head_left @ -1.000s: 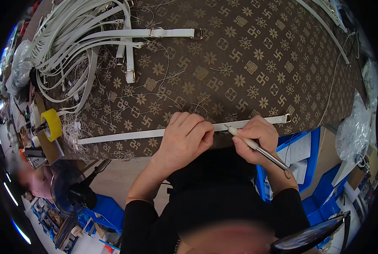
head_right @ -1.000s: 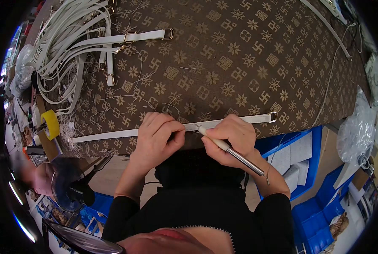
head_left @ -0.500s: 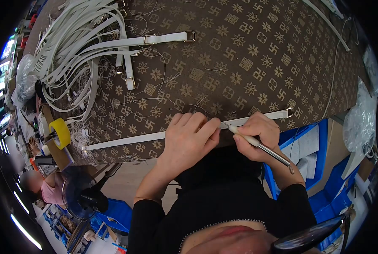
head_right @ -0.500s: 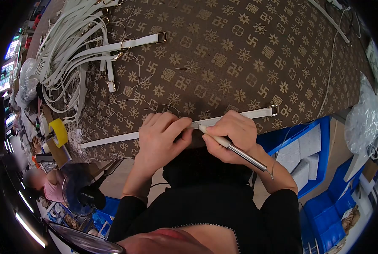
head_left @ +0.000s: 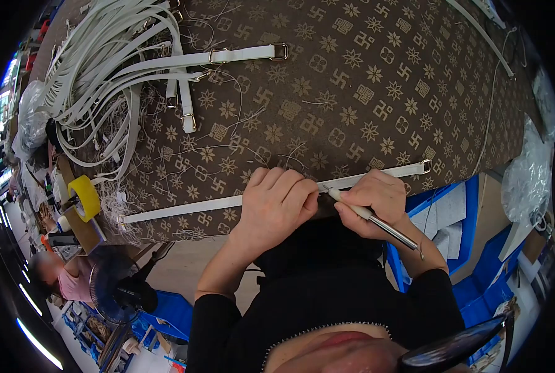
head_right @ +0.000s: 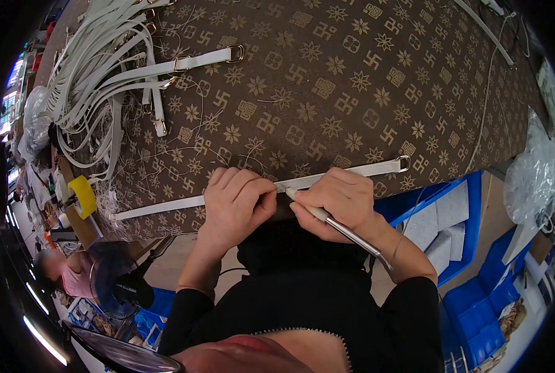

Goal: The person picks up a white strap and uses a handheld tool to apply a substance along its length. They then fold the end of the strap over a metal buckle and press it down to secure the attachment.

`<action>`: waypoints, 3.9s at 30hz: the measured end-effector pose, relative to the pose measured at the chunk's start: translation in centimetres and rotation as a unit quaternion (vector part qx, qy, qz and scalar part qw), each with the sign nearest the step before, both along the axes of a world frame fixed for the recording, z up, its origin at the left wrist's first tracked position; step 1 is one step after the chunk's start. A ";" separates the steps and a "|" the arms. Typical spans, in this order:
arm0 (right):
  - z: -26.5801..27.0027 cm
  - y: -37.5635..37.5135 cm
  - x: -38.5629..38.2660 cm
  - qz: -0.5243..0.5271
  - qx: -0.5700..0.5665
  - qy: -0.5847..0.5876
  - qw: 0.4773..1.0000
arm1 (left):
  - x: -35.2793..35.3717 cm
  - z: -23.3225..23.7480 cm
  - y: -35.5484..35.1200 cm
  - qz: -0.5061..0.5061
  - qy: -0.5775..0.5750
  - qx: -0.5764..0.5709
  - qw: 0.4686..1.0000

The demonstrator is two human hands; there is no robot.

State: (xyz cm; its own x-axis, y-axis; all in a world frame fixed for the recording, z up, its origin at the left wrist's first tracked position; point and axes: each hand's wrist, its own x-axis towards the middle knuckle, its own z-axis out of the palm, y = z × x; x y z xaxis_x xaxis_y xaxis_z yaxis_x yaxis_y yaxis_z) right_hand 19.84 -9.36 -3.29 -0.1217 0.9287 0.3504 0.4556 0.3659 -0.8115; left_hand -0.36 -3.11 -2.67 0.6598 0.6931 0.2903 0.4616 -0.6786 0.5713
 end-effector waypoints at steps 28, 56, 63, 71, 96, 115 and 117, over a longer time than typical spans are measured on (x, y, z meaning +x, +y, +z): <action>0.3 0.3 -0.1 0.000 -0.008 0.007 1.000 | -0.1 -0.3 0.1 -0.013 -0.009 -0.022 1.000; 0.1 0.1 0.0 0.011 -0.008 -0.005 1.000 | -0.1 -0.3 0.2 -0.010 -0.008 -0.024 1.000; 0.1 -0.1 0.1 -0.008 -0.015 0.041 0.999 | -0.6 -0.2 0.4 -0.010 -0.055 -0.065 0.996; -0.1 -0.4 0.4 -0.042 -0.014 0.107 0.993 | -0.3 2.4 0.7 -0.011 0.009 -0.148 0.989; -0.1 -0.3 0.0 -0.048 -0.004 0.056 0.997 | -0.1 1.0 1.1 -0.031 0.044 0.033 0.998; 0.2 -0.3 -0.5 -0.047 -0.021 0.012 0.999 | 0.2 0.0 0.4 0.026 -0.034 -0.027 0.999; 0.2 -0.2 -0.5 -0.051 -0.004 0.006 0.999 | 0.4 -0.1 0.3 0.032 -0.037 -0.028 0.998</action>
